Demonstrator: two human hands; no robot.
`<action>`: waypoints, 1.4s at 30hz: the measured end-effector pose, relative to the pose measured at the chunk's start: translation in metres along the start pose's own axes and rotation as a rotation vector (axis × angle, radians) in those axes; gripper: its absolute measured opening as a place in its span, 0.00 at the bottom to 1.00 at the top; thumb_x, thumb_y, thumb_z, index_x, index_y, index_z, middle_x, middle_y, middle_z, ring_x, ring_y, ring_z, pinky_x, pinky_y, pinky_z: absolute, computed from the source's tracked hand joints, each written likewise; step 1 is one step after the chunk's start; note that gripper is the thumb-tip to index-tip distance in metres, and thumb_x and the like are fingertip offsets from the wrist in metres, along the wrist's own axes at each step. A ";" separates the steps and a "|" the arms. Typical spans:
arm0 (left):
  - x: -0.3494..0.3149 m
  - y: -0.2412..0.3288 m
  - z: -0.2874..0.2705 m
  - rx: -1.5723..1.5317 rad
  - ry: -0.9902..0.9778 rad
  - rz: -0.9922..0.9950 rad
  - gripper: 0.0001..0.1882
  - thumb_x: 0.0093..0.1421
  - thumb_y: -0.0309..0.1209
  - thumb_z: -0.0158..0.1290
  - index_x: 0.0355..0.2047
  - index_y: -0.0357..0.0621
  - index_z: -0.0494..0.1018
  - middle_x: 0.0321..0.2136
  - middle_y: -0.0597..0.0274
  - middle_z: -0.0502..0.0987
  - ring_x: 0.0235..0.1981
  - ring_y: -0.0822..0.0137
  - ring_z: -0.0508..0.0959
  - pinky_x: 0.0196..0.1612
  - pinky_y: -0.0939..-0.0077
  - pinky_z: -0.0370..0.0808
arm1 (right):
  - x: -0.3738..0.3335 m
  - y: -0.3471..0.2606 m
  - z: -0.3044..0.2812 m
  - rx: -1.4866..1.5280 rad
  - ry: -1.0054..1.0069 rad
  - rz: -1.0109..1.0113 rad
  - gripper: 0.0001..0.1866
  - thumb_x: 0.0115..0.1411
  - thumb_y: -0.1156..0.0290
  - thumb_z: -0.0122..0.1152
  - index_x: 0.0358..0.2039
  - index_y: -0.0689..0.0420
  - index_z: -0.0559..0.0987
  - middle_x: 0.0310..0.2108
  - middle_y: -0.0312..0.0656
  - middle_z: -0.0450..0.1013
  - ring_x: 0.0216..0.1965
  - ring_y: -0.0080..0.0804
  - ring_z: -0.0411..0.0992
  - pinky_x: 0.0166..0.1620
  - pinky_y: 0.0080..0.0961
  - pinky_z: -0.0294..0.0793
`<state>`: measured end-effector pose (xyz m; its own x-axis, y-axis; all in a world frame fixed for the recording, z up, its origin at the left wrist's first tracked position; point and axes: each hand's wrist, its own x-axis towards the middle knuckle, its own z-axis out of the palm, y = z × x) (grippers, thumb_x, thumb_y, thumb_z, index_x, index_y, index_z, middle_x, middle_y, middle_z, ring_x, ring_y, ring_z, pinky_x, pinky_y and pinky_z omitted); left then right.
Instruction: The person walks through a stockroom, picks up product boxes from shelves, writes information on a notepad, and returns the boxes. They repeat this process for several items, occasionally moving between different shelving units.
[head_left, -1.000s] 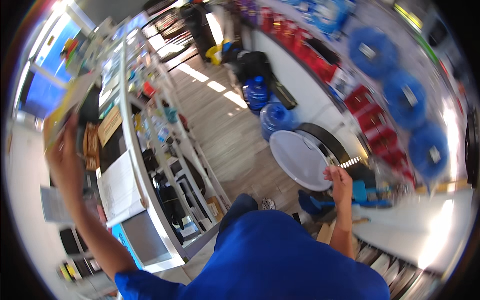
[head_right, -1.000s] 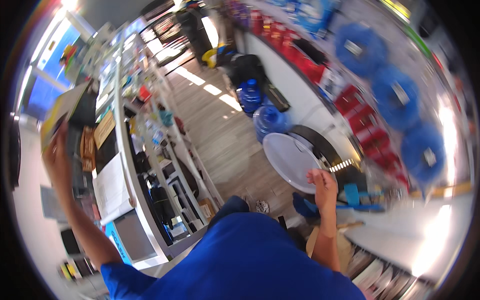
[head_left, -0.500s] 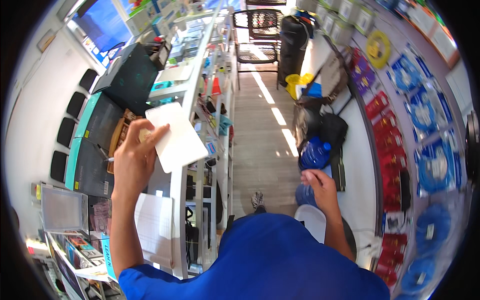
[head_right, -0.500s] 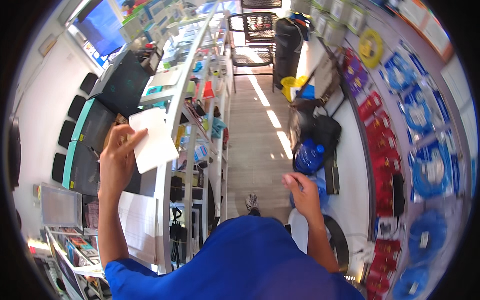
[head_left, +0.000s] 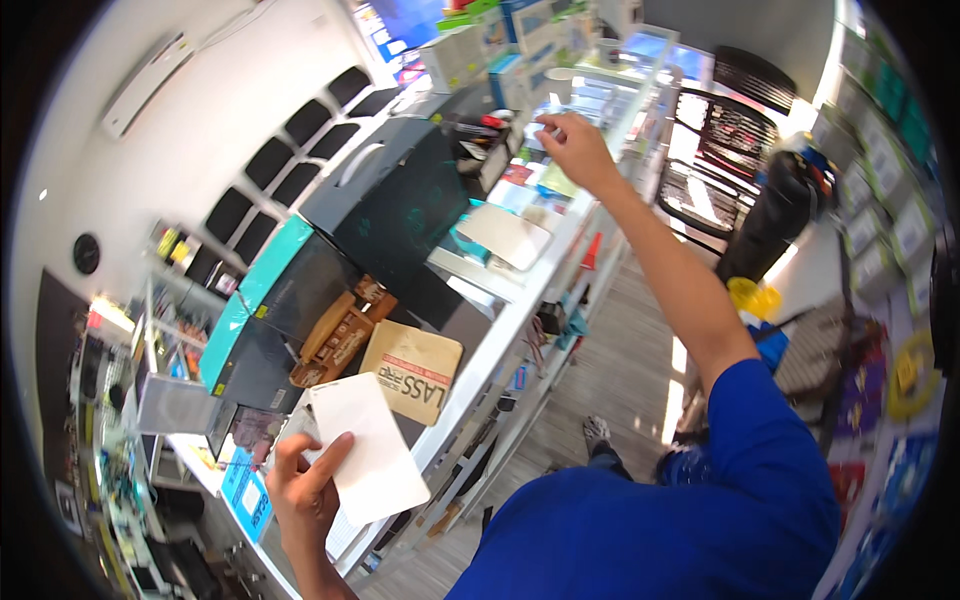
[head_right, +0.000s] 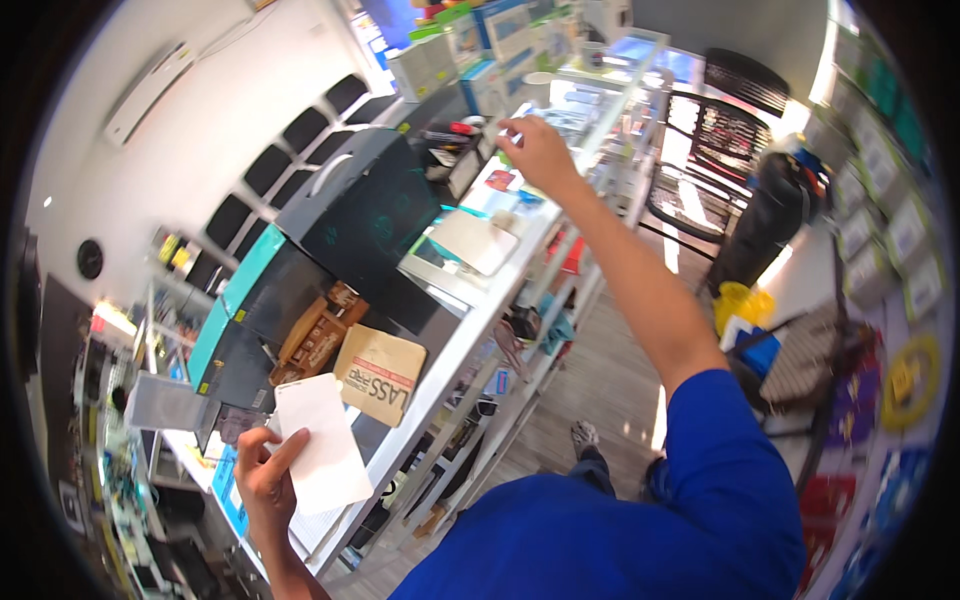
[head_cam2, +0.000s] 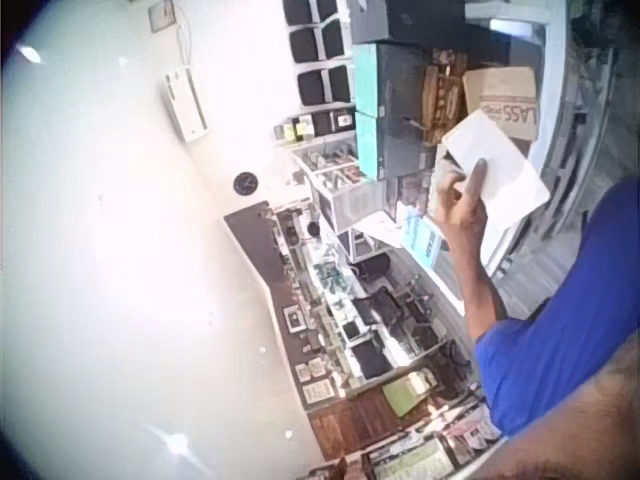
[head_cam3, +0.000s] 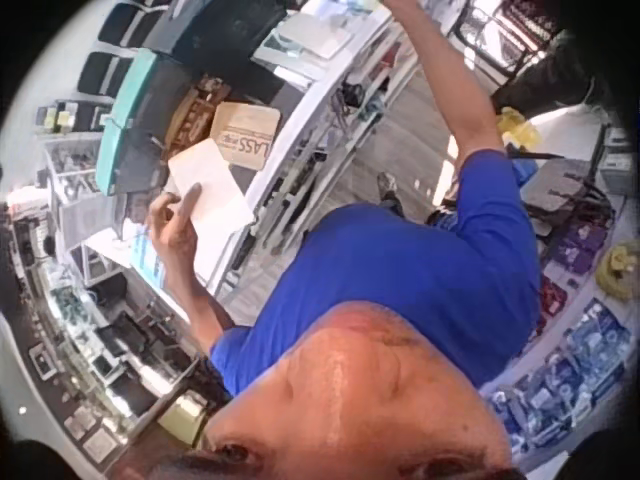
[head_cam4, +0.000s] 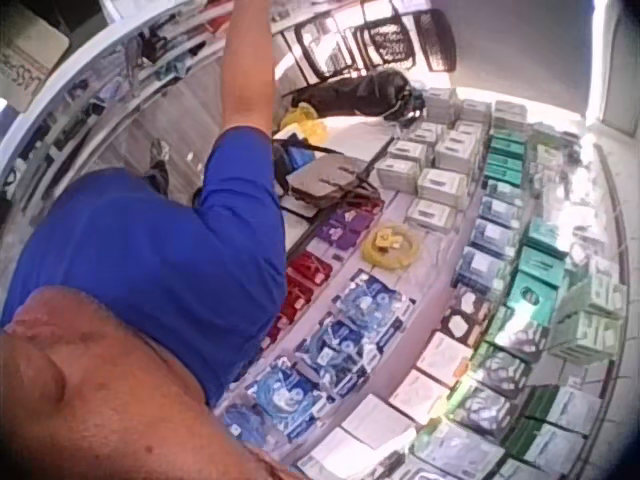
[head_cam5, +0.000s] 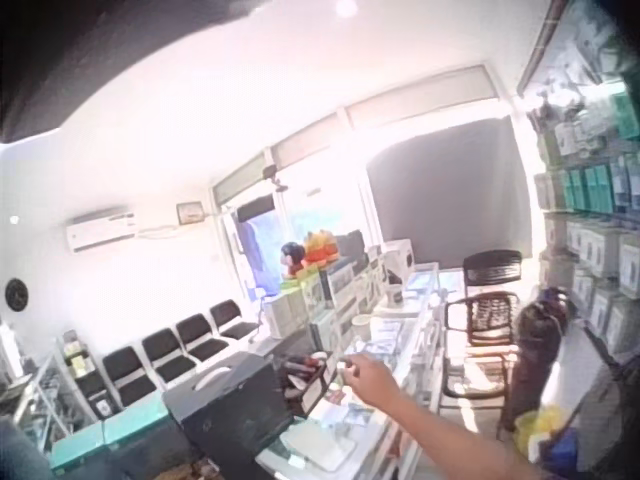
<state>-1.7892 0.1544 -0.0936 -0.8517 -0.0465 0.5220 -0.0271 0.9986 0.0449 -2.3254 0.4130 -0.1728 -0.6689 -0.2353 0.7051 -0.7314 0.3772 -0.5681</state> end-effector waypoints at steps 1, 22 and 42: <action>-0.005 0.004 -0.005 0.028 0.007 -0.083 0.28 0.48 0.13 0.61 0.46 0.57 0.90 0.36 0.66 0.74 0.18 0.70 0.65 0.23 0.70 0.65 | 0.025 0.028 0.022 -0.085 -0.021 -0.052 0.21 0.66 0.61 0.69 0.57 0.54 0.84 0.44 0.46 0.79 0.43 0.40 0.80 0.52 0.37 0.79; -0.202 0.073 0.010 0.404 0.058 -1.020 0.32 0.56 0.17 0.61 0.56 0.69 0.85 0.49 0.68 0.78 0.22 0.68 0.74 0.30 0.68 0.79 | 0.113 0.098 0.058 1.230 -0.051 0.352 0.22 0.76 0.66 0.50 0.60 0.72 0.72 0.55 0.55 0.76 0.58 0.44 0.76 0.66 0.33 0.74; -0.259 0.021 0.011 -0.276 -0.116 -1.034 0.27 0.66 0.27 0.61 0.64 0.68 0.78 0.71 0.68 0.72 0.39 0.60 0.88 0.38 0.66 0.85 | -0.313 -0.486 0.196 0.856 -1.371 0.281 0.27 0.68 0.53 0.72 0.49 0.65 0.74 0.38 0.43 0.78 0.40 0.23 0.77 0.45 0.25 0.78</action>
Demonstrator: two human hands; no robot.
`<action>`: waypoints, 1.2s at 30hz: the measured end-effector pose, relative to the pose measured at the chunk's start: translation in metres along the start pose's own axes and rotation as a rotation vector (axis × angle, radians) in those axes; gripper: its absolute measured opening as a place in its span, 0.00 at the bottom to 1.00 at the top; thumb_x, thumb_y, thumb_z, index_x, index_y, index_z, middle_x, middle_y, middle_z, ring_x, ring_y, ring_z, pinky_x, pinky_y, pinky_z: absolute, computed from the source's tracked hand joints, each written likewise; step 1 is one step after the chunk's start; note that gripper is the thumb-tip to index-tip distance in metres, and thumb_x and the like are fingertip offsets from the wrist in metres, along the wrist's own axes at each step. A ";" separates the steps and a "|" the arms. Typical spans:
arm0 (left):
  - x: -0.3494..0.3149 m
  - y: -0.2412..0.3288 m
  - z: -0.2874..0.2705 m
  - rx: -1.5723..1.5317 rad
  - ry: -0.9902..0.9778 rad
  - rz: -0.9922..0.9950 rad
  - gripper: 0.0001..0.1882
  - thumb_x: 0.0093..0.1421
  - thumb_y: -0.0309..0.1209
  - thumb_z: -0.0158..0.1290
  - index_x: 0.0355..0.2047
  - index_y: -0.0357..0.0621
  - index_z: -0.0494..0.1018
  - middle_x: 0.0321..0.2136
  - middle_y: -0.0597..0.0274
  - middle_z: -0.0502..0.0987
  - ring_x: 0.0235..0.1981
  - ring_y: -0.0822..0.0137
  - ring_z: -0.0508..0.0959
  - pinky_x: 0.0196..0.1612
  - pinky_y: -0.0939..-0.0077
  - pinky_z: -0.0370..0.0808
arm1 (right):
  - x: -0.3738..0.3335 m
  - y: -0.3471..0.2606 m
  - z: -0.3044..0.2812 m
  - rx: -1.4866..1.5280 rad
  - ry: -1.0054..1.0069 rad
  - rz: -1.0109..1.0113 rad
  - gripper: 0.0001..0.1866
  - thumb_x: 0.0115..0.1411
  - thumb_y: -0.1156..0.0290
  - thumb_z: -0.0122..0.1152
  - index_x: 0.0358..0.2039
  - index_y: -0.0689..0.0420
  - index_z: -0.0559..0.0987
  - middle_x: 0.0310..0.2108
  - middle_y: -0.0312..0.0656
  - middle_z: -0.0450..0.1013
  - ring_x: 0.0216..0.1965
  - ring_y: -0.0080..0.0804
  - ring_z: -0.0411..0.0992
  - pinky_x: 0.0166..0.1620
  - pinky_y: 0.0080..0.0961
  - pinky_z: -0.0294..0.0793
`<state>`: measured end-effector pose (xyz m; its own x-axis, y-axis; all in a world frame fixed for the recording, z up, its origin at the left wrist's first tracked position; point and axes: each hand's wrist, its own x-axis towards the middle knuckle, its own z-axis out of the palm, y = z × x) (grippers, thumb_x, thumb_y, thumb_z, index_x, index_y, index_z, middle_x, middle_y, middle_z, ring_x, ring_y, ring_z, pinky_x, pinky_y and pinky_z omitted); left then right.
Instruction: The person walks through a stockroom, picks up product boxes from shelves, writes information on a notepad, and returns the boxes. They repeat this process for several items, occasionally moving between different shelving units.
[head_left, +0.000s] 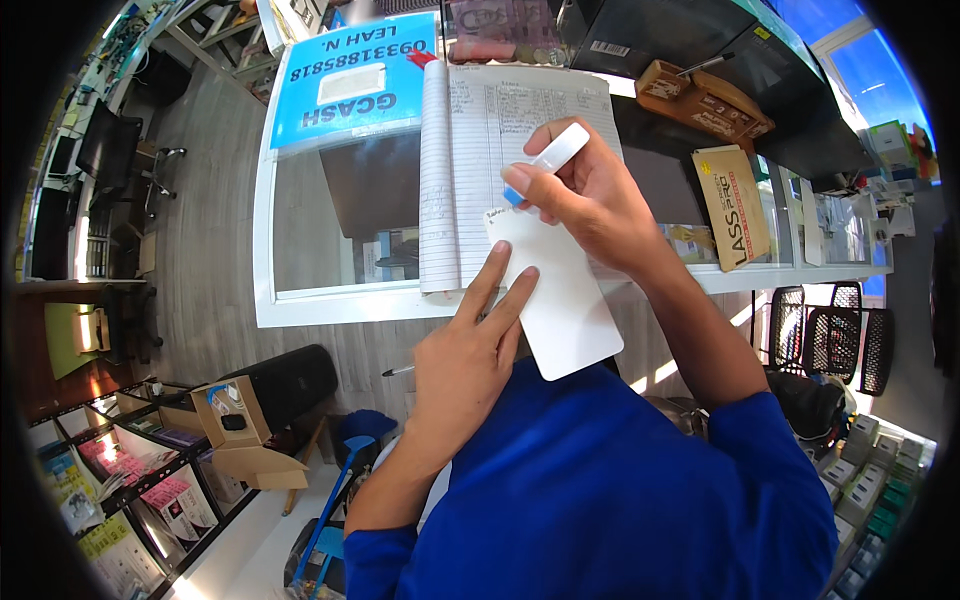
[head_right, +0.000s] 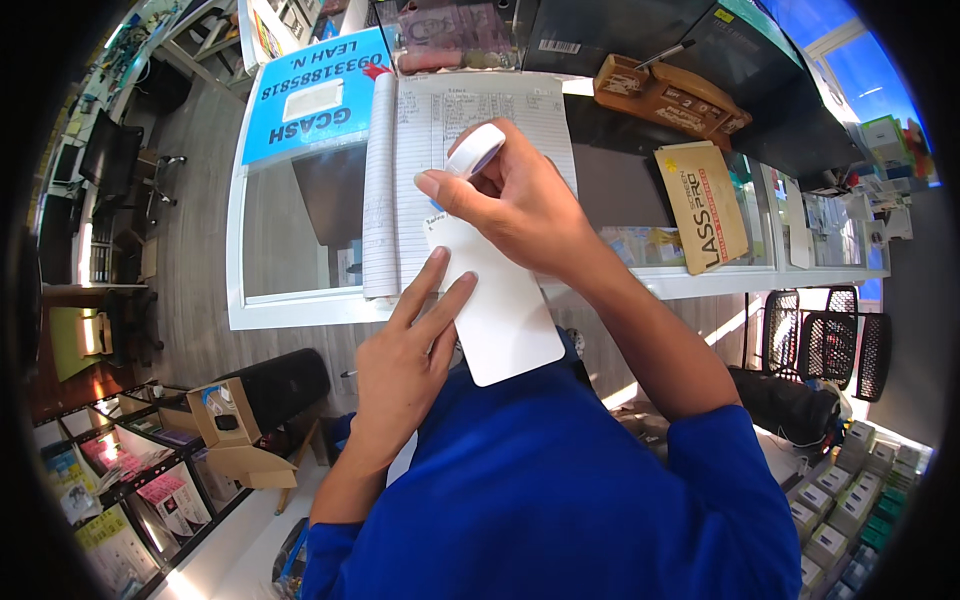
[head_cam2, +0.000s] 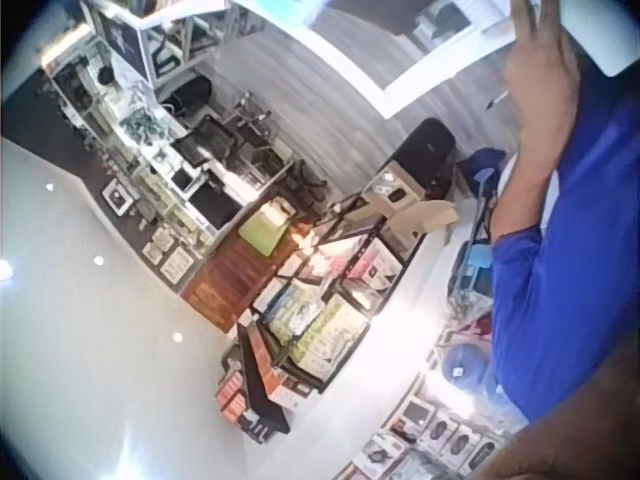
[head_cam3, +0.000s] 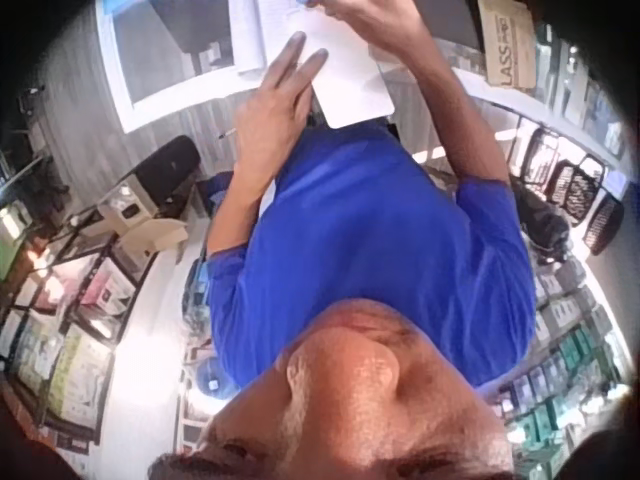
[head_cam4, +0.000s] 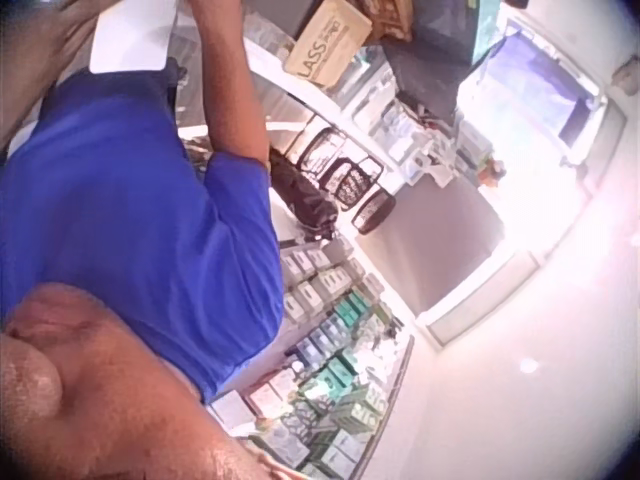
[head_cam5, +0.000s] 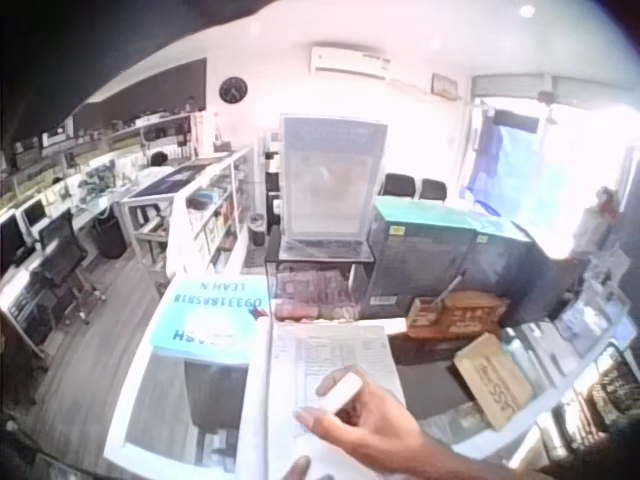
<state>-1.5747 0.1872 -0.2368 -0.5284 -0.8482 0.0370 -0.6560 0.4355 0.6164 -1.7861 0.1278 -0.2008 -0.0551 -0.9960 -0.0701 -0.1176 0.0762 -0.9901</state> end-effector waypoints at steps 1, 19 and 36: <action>0.000 -0.001 0.003 -0.010 -0.008 -0.008 0.27 0.66 0.27 0.61 0.64 0.68 0.78 0.71 0.68 0.71 0.39 0.60 0.88 0.38 0.66 0.85 | 0.001 0.005 0.004 -0.038 0.007 -0.012 0.27 0.68 0.53 0.72 0.48 0.66 0.75 0.37 0.44 0.79 0.39 0.24 0.78 0.43 0.25 0.79; 0.003 -0.005 0.014 -0.156 0.019 -0.012 0.28 0.65 0.27 0.63 0.64 0.68 0.79 0.72 0.68 0.69 0.45 0.61 0.88 0.44 0.66 0.86 | 0.000 0.044 0.020 -0.058 0.164 -0.229 0.18 0.65 0.63 0.77 0.38 0.60 0.76 0.30 0.41 0.81 0.32 0.22 0.81 0.35 0.22 0.79; 0.005 -0.014 0.018 -0.193 0.068 0.060 0.28 0.64 0.31 0.64 0.65 0.63 0.77 0.74 0.68 0.67 0.24 0.65 0.84 0.29 0.69 0.83 | 0.002 0.043 0.027 -0.253 0.195 -0.198 0.21 0.62 0.59 0.80 0.38 0.60 0.76 0.28 0.40 0.82 0.31 0.22 0.81 0.34 0.22 0.81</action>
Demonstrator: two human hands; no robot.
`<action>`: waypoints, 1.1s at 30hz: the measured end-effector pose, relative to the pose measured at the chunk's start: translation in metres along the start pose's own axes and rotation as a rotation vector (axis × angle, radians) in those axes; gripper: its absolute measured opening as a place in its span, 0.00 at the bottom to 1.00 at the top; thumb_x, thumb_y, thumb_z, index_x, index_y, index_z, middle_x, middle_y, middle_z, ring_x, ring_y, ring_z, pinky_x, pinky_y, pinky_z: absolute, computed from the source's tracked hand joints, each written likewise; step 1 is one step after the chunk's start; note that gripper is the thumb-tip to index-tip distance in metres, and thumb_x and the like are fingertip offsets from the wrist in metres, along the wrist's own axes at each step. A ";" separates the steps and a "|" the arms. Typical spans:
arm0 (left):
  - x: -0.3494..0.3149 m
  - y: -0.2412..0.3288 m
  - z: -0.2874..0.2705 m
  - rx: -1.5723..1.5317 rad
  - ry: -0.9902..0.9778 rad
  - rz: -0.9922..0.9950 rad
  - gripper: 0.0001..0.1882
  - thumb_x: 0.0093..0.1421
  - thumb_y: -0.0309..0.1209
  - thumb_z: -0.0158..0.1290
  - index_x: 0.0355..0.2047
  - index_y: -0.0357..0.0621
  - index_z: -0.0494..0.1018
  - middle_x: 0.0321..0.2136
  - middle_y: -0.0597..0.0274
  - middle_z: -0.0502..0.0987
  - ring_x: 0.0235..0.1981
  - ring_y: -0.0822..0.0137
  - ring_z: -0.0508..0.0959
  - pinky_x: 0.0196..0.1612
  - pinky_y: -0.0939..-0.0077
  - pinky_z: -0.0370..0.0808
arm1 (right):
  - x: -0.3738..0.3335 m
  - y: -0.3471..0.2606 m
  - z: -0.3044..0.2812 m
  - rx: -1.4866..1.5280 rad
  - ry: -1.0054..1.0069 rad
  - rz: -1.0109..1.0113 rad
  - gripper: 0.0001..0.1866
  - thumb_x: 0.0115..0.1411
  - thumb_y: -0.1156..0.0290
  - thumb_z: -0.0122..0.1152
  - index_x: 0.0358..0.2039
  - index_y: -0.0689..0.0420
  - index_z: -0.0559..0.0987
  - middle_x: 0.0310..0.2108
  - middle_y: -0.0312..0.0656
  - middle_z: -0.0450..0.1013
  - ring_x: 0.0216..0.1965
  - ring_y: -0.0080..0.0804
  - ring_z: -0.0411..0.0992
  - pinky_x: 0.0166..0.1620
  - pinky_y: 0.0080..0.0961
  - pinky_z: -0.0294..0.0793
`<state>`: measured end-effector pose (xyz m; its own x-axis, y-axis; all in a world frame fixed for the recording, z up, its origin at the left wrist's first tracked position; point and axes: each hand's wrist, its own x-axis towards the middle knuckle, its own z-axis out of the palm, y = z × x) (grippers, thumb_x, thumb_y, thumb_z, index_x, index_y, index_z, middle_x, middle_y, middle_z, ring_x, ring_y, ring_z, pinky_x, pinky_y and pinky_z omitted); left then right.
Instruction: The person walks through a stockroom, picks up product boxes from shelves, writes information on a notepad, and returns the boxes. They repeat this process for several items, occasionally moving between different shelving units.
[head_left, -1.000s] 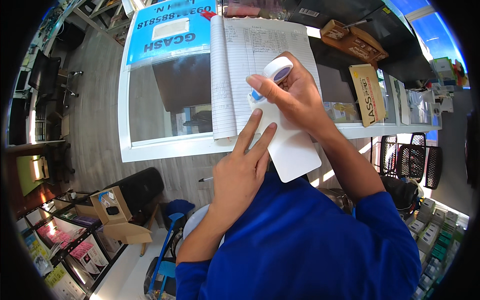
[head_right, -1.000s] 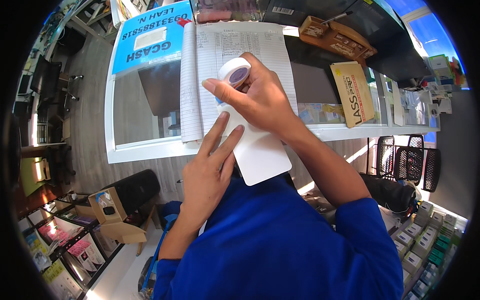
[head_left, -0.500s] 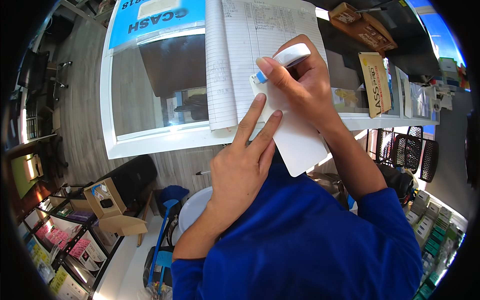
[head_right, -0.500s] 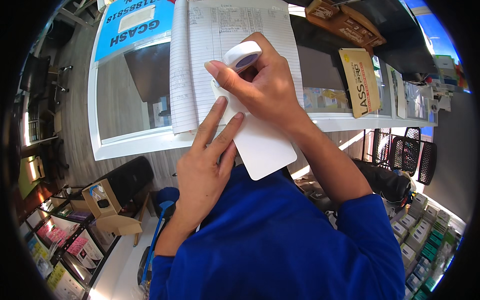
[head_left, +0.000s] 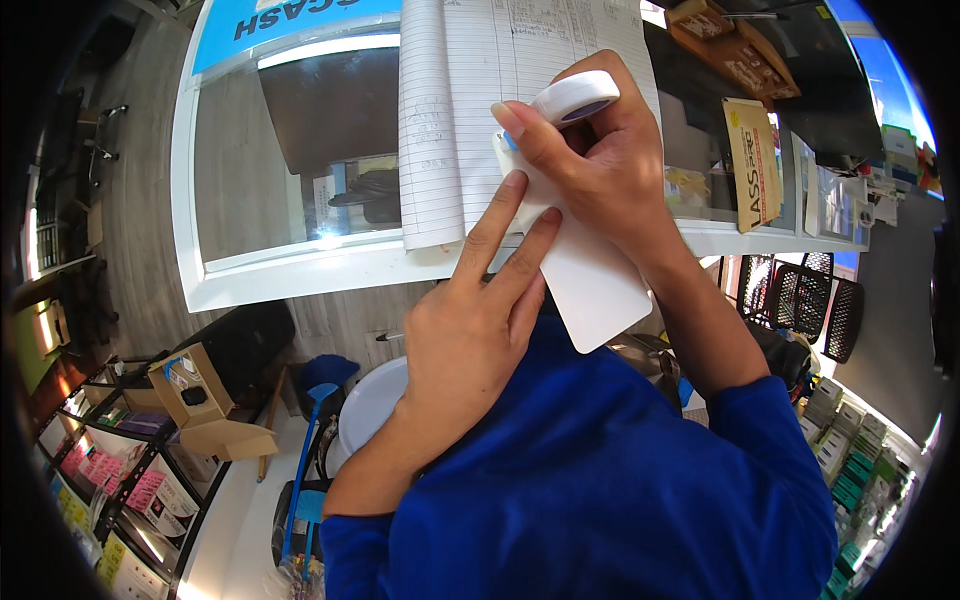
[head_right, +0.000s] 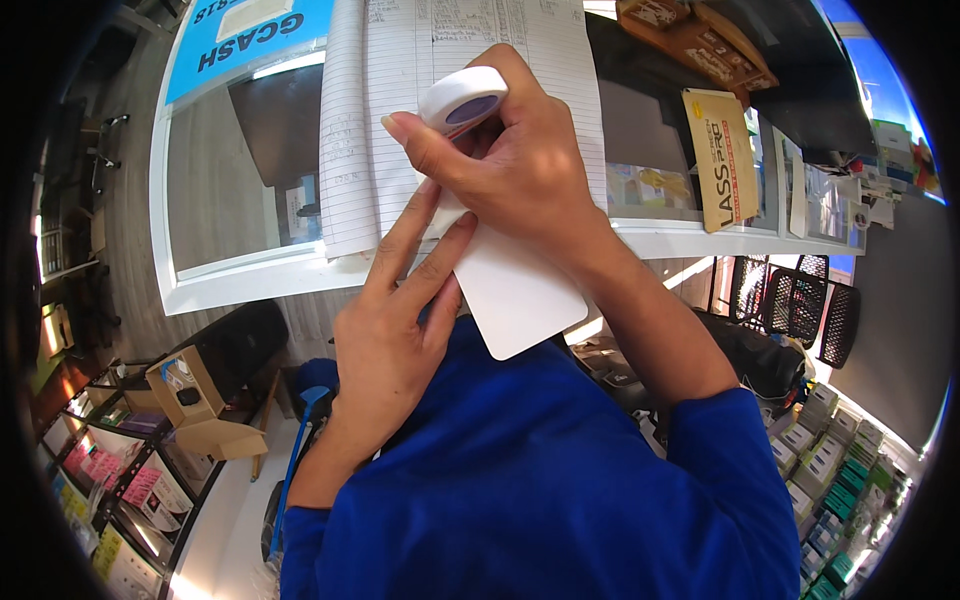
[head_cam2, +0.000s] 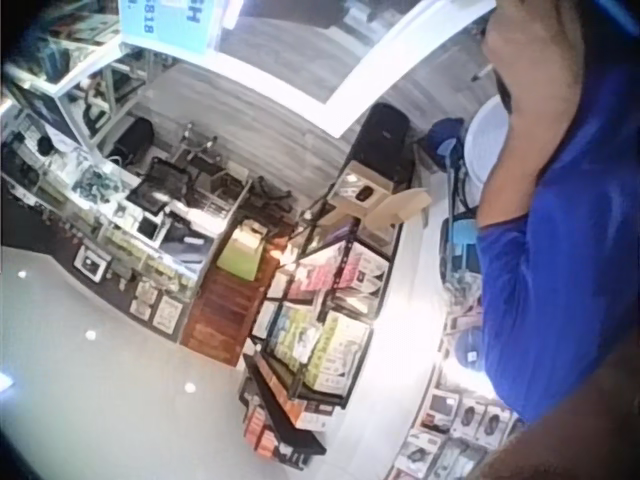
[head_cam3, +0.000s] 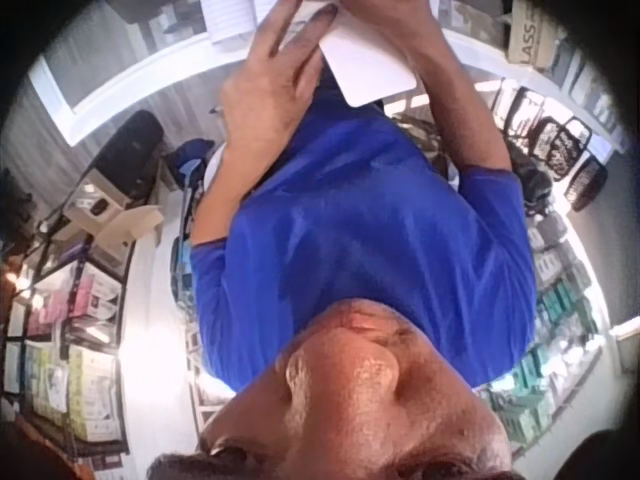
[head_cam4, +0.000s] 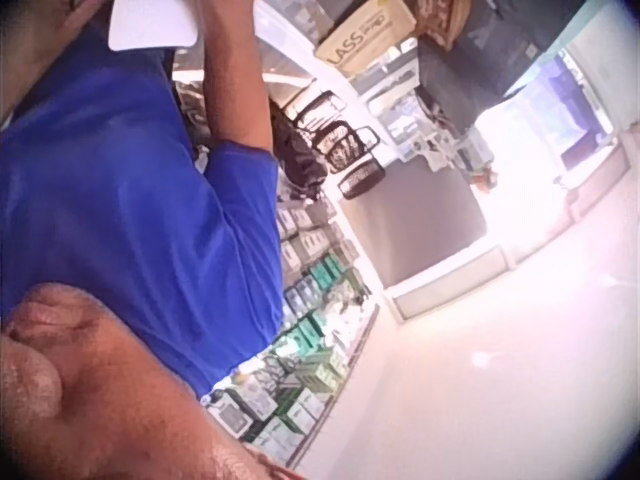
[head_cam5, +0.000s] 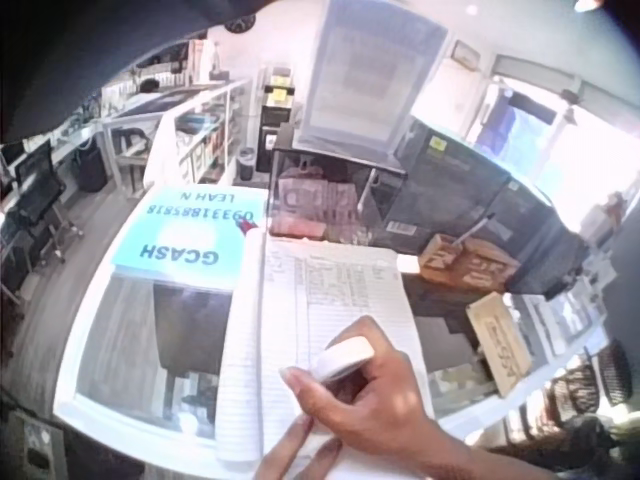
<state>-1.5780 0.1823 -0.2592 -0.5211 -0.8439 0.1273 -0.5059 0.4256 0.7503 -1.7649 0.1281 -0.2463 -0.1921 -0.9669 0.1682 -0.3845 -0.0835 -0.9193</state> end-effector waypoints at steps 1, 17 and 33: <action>-0.001 0.000 0.000 -0.002 -0.001 -0.005 0.28 0.64 0.31 0.64 0.65 0.63 0.77 0.74 0.68 0.67 0.24 0.65 0.84 0.29 0.69 0.83 | 0.000 -0.002 0.000 -0.012 -0.004 0.004 0.21 0.62 0.59 0.80 0.38 0.60 0.76 0.28 0.40 0.82 0.31 0.22 0.81 0.34 0.22 0.81; -0.004 0.013 0.004 -0.002 0.033 -0.072 0.26 0.67 0.25 0.59 0.64 0.65 0.80 0.73 0.69 0.70 0.54 0.62 0.85 0.43 0.70 0.84 | 0.005 0.014 -0.055 0.673 0.215 0.160 0.25 0.68 0.44 0.69 0.42 0.55 0.77 0.26 0.32 0.71 0.24 0.18 0.66 0.27 0.17 0.64; -0.013 0.019 0.047 -0.054 0.432 -0.011 0.20 0.72 0.19 0.48 0.59 0.41 0.82 0.69 0.48 0.71 0.70 0.50 0.72 0.69 0.61 0.70 | -0.160 0.084 -0.548 0.188 1.227 -0.246 0.28 0.75 0.41 0.54 0.48 0.57 0.80 0.31 0.35 0.75 0.27 0.23 0.73 0.34 0.24 0.75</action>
<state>-1.6133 0.2169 -0.2771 -0.1747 -0.9122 0.3706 -0.4674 0.4081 0.7842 -2.2610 0.4076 -0.1558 -0.8815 -0.0705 0.4670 -0.4144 -0.3590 -0.8363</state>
